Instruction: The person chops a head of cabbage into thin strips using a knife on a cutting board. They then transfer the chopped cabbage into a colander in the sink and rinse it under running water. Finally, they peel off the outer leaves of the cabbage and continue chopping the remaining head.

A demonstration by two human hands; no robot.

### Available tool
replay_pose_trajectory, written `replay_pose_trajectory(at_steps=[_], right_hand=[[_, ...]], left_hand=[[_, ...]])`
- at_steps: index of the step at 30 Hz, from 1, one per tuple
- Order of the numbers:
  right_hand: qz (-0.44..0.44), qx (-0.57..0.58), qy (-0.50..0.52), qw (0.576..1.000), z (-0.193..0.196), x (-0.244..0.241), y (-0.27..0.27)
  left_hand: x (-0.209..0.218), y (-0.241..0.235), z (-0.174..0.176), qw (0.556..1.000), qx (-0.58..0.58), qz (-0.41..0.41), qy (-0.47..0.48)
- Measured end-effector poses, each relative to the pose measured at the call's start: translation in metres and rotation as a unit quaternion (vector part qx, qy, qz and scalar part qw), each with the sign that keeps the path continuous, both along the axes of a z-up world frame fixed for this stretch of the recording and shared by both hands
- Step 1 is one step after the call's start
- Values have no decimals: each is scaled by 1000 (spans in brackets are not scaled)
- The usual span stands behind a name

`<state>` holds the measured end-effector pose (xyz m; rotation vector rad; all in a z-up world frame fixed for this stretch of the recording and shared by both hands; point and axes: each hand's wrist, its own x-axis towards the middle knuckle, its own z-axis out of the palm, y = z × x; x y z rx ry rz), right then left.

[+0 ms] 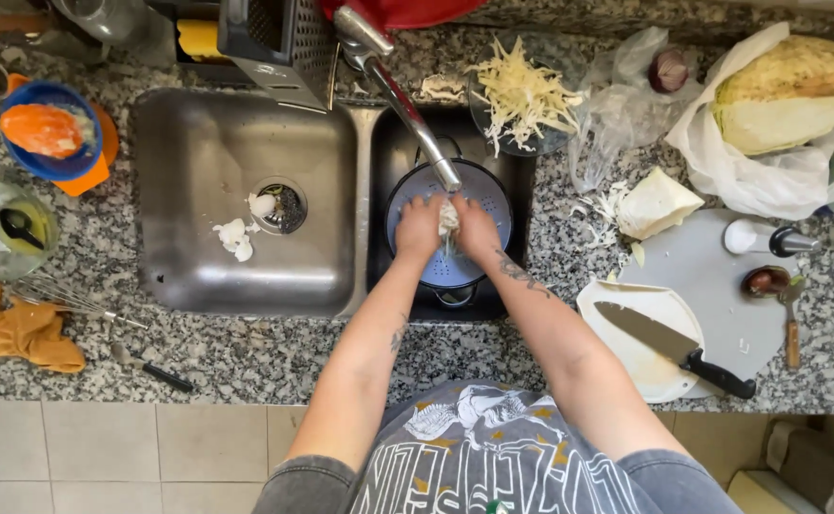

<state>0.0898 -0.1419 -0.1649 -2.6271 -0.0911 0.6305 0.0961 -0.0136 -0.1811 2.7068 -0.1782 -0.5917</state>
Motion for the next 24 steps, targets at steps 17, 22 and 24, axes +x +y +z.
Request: replay_pose_trajectory(at_steps=[17, 22, 24], right_hand=[[-312, 285, 55, 905, 70, 17, 44], [-227, 298, -106, 921, 74, 6, 55], [-206, 276, -98, 934, 24, 1, 40]], left_hand=[[-1, -29, 28, 683, -512, 481, 201], [26, -9, 41, 737, -471, 446, 191], [23, -3, 48, 769, -443, 422, 183]])
